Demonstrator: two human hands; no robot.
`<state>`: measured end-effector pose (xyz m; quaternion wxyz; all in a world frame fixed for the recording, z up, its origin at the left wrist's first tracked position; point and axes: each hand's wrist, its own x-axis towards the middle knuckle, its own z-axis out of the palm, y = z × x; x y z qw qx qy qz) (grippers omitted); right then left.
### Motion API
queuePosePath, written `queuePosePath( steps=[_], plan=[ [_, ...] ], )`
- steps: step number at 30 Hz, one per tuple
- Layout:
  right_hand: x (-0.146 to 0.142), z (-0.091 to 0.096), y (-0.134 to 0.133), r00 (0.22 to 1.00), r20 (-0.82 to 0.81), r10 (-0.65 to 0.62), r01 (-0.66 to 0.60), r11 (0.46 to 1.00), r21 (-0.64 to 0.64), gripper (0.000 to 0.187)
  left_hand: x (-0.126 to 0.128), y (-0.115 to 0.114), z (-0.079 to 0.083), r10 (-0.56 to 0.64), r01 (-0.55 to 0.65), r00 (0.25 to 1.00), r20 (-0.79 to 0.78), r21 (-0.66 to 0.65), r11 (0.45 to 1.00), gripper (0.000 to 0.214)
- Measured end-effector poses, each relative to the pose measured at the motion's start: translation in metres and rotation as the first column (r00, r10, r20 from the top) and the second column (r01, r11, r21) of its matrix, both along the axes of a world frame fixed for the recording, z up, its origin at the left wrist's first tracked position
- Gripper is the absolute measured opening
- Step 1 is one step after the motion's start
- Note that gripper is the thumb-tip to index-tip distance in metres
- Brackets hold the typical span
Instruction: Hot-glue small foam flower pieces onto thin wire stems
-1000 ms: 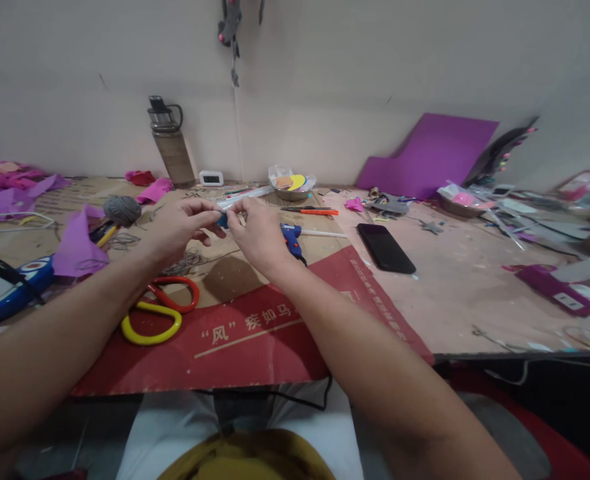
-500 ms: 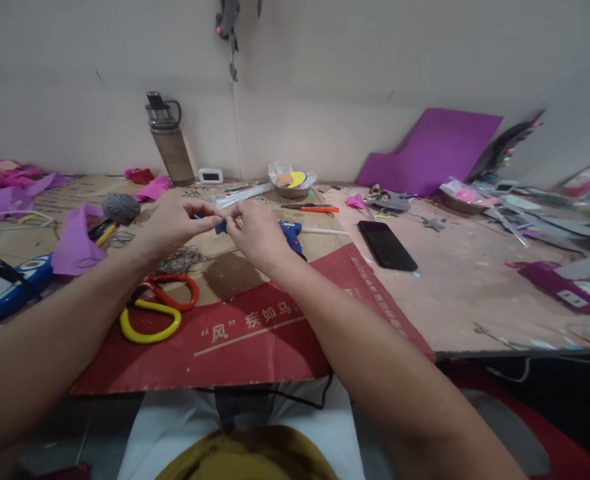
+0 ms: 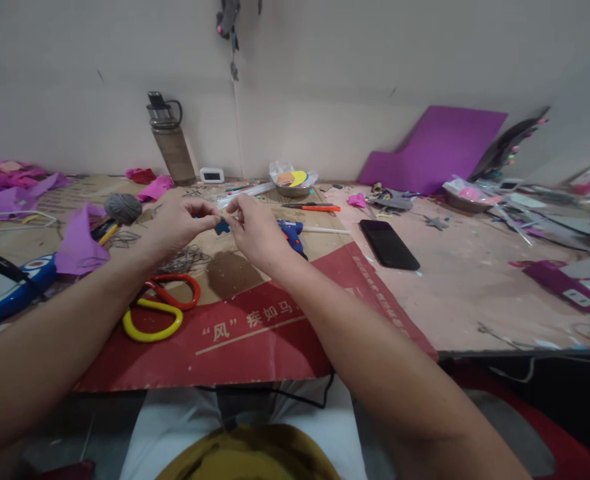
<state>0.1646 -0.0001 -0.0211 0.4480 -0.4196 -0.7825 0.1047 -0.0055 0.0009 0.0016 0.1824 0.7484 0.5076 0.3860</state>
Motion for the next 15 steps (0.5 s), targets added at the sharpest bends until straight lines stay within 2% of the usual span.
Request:
queuePosePath(
  steps=[4,9,15],
  plan=[
    [-0.0011,-0.0001,-0.002,1.0,-0.022,-0.004,0.004,0.999,0.035,0.004,0.0014,0.0008,-0.0029,0.011,-0.009,0.997,0.083,-0.023,1.0,0.011],
    [-0.0035,-0.0006,-0.0036,0.999,-0.025,-0.023,0.023,1.0,0.017,0.004,0.0041,0.0007,-0.0066,0.018,-0.009,0.984,0.18,-0.048,0.999,0.012],
    [-0.0021,0.0007,-0.0008,0.997,-0.076,-0.024,0.017,0.995,-0.094,0.009,0.0067,-0.0023,-0.0077,-0.005,0.031,0.965,0.264,-0.094,0.995,0.013]
  ],
)
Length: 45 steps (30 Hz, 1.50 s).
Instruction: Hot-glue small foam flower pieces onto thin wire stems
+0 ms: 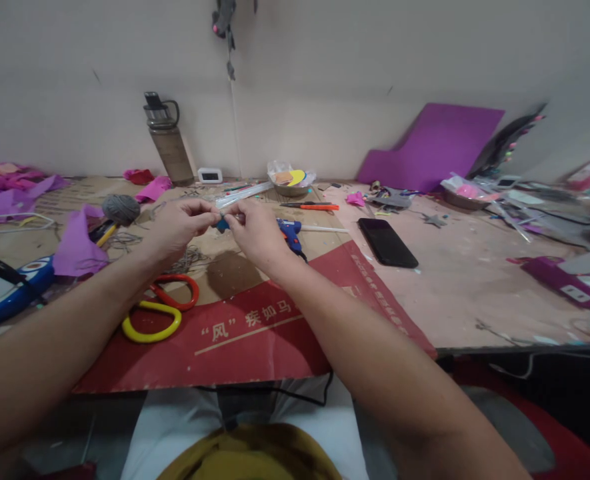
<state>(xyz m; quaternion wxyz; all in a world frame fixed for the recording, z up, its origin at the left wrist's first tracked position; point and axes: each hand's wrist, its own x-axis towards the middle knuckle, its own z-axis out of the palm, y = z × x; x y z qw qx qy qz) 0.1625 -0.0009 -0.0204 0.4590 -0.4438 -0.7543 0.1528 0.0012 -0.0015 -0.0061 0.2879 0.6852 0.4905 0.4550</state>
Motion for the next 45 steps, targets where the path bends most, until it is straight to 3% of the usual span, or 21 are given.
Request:
queuePosePath(
  steps=[9,12,18,26,31,35,39,45],
  plan=[
    [0.009,0.008,0.004,0.993,0.116,-0.031,0.034,0.999,-0.023,0.008,-0.007,0.007,0.006,-0.208,0.239,0.967,0.148,-0.239,0.941,0.015],
    [0.01,0.008,0.003,0.986,0.167,-0.015,0.017,1.0,-0.013,0.009,-0.007,0.006,0.008,-0.2,0.218,0.975,0.097,-0.236,0.947,0.015],
    [0.009,0.007,0.0,0.962,0.274,0.016,-0.033,0.998,0.059,0.014,-0.003,-0.001,0.012,-0.147,0.13,0.969,-0.198,-0.093,0.987,0.016],
    [0.004,0.004,-0.002,0.972,0.236,0.01,-0.028,0.997,0.072,0.008,-0.001,-0.006,0.014,-0.081,0.061,0.949,-0.303,-0.076,0.995,0.009],
    [0.004,0.001,-0.001,0.989,0.147,0.018,-0.032,0.995,0.091,0.008,-0.005,0.001,0.007,-0.059,0.039,0.978,-0.2,-0.1,0.994,0.011],
    [0.003,-0.002,-0.001,0.994,0.107,0.016,-0.027,0.994,0.105,0.007,-0.001,0.004,0.001,-0.037,0.032,0.999,-0.027,-0.161,0.986,0.007],
    [0.0,-0.005,-0.001,0.997,0.078,-0.009,0.0,0.994,0.112,0.007,0.003,0.005,-0.003,-0.009,0.042,0.988,0.157,-0.207,0.977,0.007],
    [-0.002,-0.006,-0.002,0.999,-0.014,-0.043,0.043,0.998,0.05,0.006,0.009,0.0,-0.001,0.004,0.057,0.965,0.261,-0.225,0.973,0.008]
  ],
)
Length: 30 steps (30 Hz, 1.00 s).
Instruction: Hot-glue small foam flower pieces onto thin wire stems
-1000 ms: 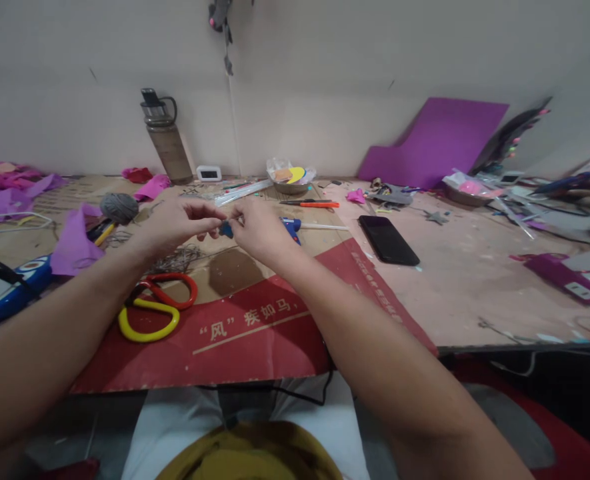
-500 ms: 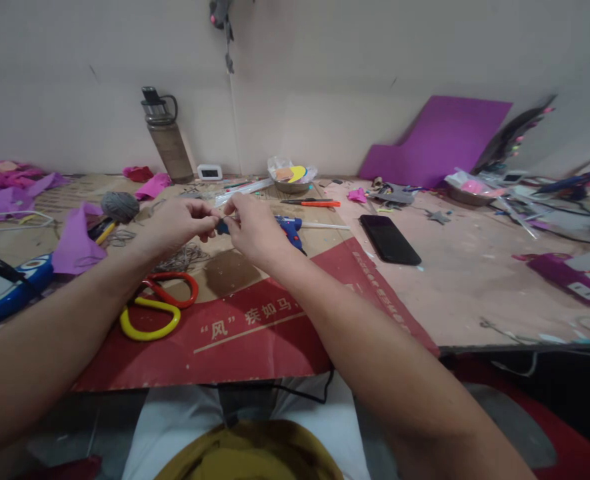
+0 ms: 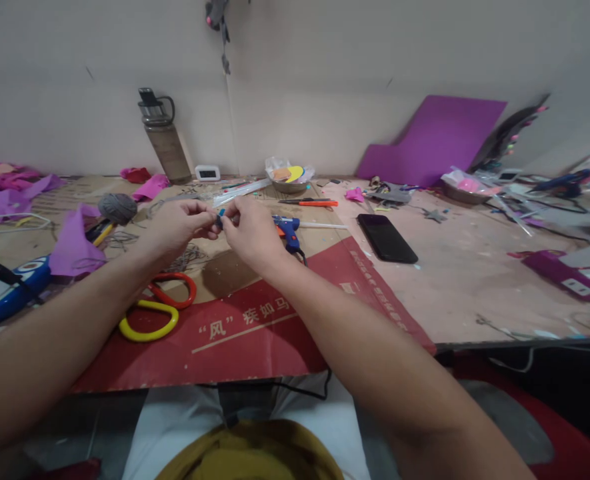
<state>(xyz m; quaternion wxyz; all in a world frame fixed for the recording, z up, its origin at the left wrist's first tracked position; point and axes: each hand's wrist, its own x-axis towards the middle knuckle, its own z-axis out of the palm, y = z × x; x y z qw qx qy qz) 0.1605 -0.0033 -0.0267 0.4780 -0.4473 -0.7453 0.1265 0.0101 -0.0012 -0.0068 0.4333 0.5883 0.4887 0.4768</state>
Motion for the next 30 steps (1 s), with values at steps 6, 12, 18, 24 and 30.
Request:
queuePosePath(
  steps=[6,12,18,24,30],
  plan=[
    [-0.002,0.001,0.0,0.997,-0.074,0.009,-0.01,1.0,-0.023,0.006,0.003,-0.005,0.002,0.016,-0.016,1.0,0.012,0.033,0.999,0.008],
    [-0.004,0.002,-0.002,0.989,-0.145,0.008,-0.02,0.997,-0.077,0.007,0.003,-0.002,-0.005,-0.01,0.002,0.997,0.081,0.097,0.995,0.01],
    [-0.004,0.002,0.003,0.96,-0.281,0.006,-0.055,0.984,-0.167,0.009,0.003,-0.001,-0.01,-0.055,0.033,0.991,0.119,0.176,0.984,0.008],
    [-0.003,0.004,0.005,0.923,-0.383,0.033,-0.132,0.964,-0.233,0.013,0.002,0.001,-0.012,-0.083,0.06,0.99,0.113,0.196,0.979,0.009],
    [-0.003,0.004,0.005,0.922,-0.386,0.024,-0.123,0.964,-0.234,0.014,0.002,0.002,-0.013,-0.097,0.074,0.989,0.115,0.19,0.979,0.009]
  ],
)
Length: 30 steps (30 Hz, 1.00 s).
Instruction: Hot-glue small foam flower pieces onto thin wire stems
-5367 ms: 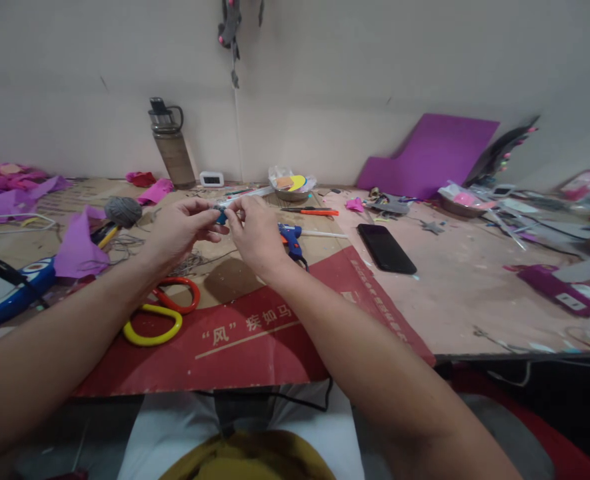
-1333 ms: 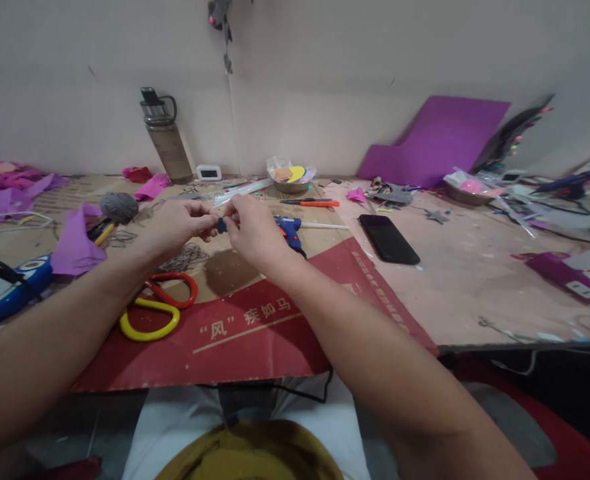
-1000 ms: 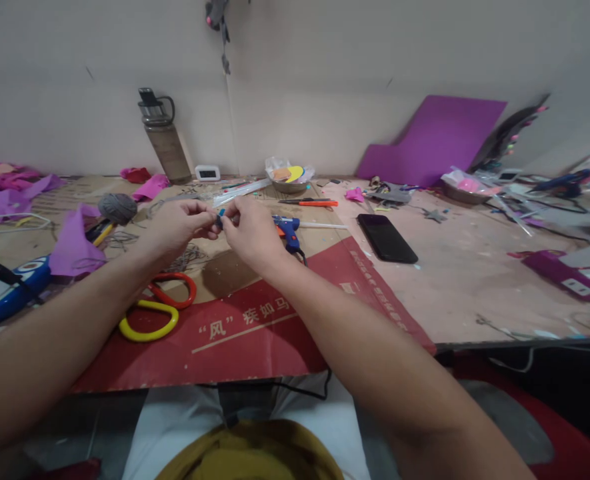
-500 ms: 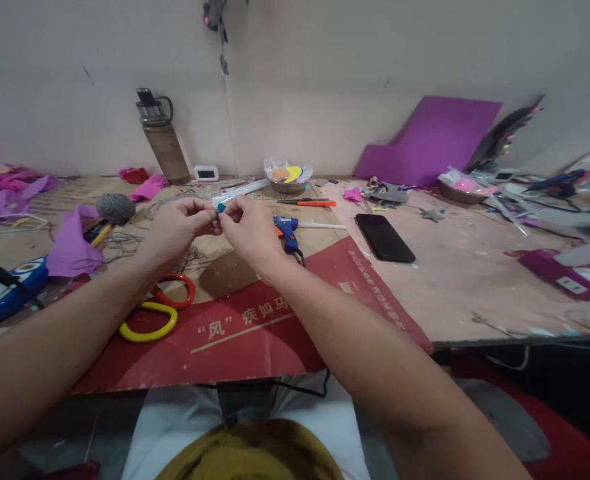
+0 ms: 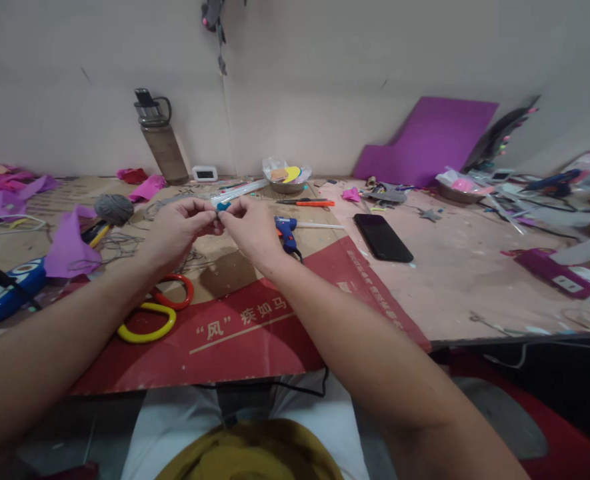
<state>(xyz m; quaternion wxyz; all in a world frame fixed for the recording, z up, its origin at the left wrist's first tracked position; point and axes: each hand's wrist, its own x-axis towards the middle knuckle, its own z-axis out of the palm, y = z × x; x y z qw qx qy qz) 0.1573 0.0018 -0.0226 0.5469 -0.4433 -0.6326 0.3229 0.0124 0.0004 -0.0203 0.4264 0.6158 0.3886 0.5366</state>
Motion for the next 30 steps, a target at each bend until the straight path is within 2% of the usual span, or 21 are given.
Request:
queuePosePath(
  steps=[4,7,10,16,18,23,27,30],
  plan=[
    [0.0004,-0.0019,0.0017,1.0,0.005,-0.008,0.008,1.0,0.013,0.012,0.001,-0.0009,0.0013,0.0,0.0,1.0,-0.007,-0.011,1.0,0.009],
    [0.001,-0.0014,0.0009,1.0,0.019,-0.024,0.023,1.0,0.018,0.01,0.0018,-0.0021,0.0031,-0.043,0.044,0.999,0.032,-0.045,0.998,0.01],
    [0.001,0.0006,-0.0024,0.995,0.084,-0.056,0.053,0.998,0.036,0.01,0.0015,-0.0027,0.0038,-0.067,0.069,0.997,0.028,-0.077,0.995,0.012],
    [-0.0011,0.0017,-0.0077,0.976,0.196,-0.094,0.076,0.992,0.099,0.011,-0.001,0.0021,0.0006,0.041,-0.05,0.994,-0.097,-0.095,0.994,0.015],
    [-0.0024,-0.0002,-0.0063,0.98,0.181,-0.078,0.062,0.994,0.092,0.011,-0.0015,0.0046,-0.0002,0.059,-0.067,0.994,-0.087,-0.099,0.993,0.017],
    [-0.0047,-0.0048,-0.0001,0.998,0.025,-0.052,0.051,0.997,0.051,0.028,-0.0013,0.0068,0.0002,0.057,-0.051,0.998,0.036,-0.134,0.99,0.017],
    [-0.0021,-0.0033,0.0007,0.999,0.027,0.038,-0.038,0.999,0.018,0.012,-0.0001,0.0048,0.0002,0.011,-0.002,0.998,0.067,-0.14,0.99,0.017],
    [0.0012,-0.0001,-0.0004,0.997,0.035,0.066,-0.066,0.998,0.006,0.016,-0.0011,0.004,0.0027,-0.027,0.039,0.997,0.079,-0.162,0.986,0.015]
  ],
)
